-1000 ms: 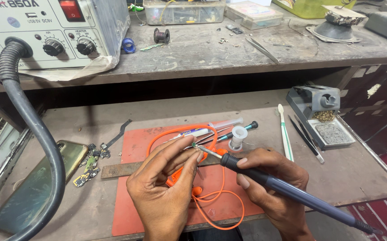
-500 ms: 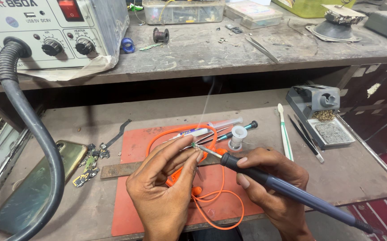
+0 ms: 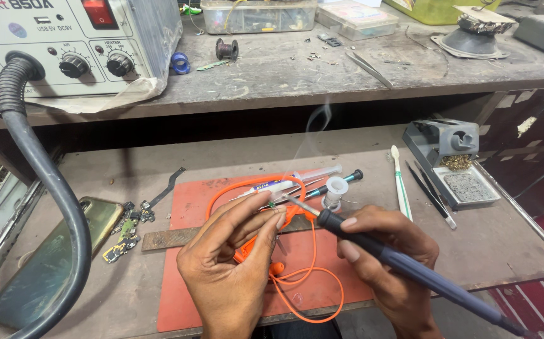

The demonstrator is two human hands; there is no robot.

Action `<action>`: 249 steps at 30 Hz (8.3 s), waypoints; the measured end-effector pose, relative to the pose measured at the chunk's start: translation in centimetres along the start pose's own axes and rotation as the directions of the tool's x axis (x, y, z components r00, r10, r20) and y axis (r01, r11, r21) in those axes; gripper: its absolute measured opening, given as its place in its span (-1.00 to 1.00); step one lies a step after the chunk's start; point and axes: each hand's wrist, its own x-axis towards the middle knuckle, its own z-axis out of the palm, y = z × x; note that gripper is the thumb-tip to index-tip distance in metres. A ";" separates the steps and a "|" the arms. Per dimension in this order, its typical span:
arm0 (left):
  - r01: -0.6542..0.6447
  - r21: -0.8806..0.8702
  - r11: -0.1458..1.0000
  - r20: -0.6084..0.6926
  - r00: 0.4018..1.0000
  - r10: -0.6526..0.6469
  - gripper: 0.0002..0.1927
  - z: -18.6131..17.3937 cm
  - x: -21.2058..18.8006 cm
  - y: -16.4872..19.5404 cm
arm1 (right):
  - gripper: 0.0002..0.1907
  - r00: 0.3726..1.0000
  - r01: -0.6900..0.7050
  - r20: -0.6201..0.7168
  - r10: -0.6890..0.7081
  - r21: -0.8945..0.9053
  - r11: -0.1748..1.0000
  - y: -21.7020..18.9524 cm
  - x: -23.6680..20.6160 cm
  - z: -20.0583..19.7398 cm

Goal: The person uses a soldering iron to apply heat to the exposed wires of an orange earphone cable. They then use a small tube to apply a substance to the soldered connection point and manipulate the cable to ensure the joint is secure.

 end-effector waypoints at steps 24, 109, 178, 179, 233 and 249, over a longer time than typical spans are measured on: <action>-0.003 0.035 0.999 -0.004 1.000 0.003 -0.70 0.1 0.1 -0.4 | -0.84 0.999 0.029 0.031 -0.028 -0.025 0.999 -0.1 0.5 0.0; -0.097 0.068 0.993 -0.067 0.993 0.101 -0.72 0.4 0.2 -2.3 | -0.70 0.995 -0.080 0.066 0.078 0.025 0.997 1.4 0.0 -0.1; -0.079 0.029 0.996 -0.083 0.993 0.081 -0.72 1.1 0.1 -4.3 | -0.68 0.996 -0.077 0.052 0.074 0.059 0.995 4.0 -0.6 -1.2; -0.083 0.027 0.996 -0.081 0.993 0.085 -0.72 1.1 0.1 -4.3 | -0.68 0.996 -0.079 0.049 0.078 0.040 0.996 3.9 -0.6 -1.3; 0.127 0.035 0.991 -0.040 0.991 -0.125 -0.67 0.0 0.1 -3.4 | -0.73 0.998 -0.053 0.028 0.055 -0.068 0.996 4.1 -0.1 0.5; 0.138 -0.139 0.981 0.108 0.986 -0.123 -0.63 -4.1 3.6 7.7 | -0.73 0.975 -0.187 0.093 0.203 -0.154 0.970 -8.1 5.4 7.7</action>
